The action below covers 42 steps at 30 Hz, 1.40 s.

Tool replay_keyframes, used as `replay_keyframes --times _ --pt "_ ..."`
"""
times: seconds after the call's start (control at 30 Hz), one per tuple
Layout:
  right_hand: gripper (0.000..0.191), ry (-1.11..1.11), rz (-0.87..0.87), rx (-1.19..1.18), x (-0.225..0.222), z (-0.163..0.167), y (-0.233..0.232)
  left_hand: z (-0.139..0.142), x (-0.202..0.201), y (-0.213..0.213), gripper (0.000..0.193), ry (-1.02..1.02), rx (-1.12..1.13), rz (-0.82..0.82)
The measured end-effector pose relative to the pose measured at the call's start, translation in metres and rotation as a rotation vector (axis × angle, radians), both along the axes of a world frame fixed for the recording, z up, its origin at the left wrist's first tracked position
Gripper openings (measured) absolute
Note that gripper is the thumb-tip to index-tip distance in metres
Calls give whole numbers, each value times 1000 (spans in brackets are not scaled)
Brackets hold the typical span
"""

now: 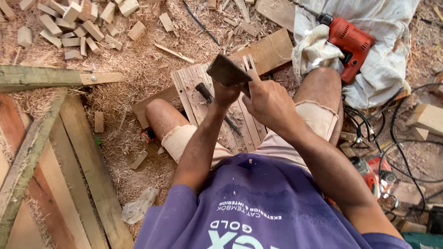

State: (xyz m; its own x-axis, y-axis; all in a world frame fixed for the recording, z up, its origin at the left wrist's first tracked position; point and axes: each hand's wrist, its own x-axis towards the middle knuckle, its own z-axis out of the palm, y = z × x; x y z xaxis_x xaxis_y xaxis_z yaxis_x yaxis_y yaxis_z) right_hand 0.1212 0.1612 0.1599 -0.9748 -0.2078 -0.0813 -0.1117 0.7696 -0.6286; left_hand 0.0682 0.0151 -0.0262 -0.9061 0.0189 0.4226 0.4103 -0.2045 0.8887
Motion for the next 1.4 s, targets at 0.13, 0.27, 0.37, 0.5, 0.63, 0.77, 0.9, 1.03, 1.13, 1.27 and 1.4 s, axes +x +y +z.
replay_keyframes --times 0.13,0.27,0.37,0.5,0.63,0.77,0.9,1.03,1.13,1.27,1.4 --pt "36 -152 -43 -133 3 10 6 -8 -13 -3 19 153 -266 86" --pt "35 69 -70 -194 11 58 12 -13 -54 -7 12 -17 -305 87" --pt "29 150 -99 -98 12 87 17 -21 -85 -12 15 -161 19 110" --pt "26 300 -103 -54 12 103 22 -33 -102 -21 11 -136 -111 226" --pt "22 251 -109 -63 8 100 24 -35 -104 -24 12 -333 -27 211" --pt "24 247 -109 60 2 94 20 -18 -98 -12 20 -59 -131 181" --pt "27 286 -95 49 0 100 17 -4 -73 0 10 -30 -129 -9" --pt "30 423 -19 -214 -2 100 11 -8 -39 1 13 43 -160 -4" --pt "31 -179 -130 110 -16 67 -9 -15 -23 1 24 -41 -68 1" --pt "35 2 5 103 -16 10 -15 -21 -18 2 22 -11 -187 30" --pt "35 -173 -82 -91 -2 1 10 -22 -16 0 21 114 -410 123"
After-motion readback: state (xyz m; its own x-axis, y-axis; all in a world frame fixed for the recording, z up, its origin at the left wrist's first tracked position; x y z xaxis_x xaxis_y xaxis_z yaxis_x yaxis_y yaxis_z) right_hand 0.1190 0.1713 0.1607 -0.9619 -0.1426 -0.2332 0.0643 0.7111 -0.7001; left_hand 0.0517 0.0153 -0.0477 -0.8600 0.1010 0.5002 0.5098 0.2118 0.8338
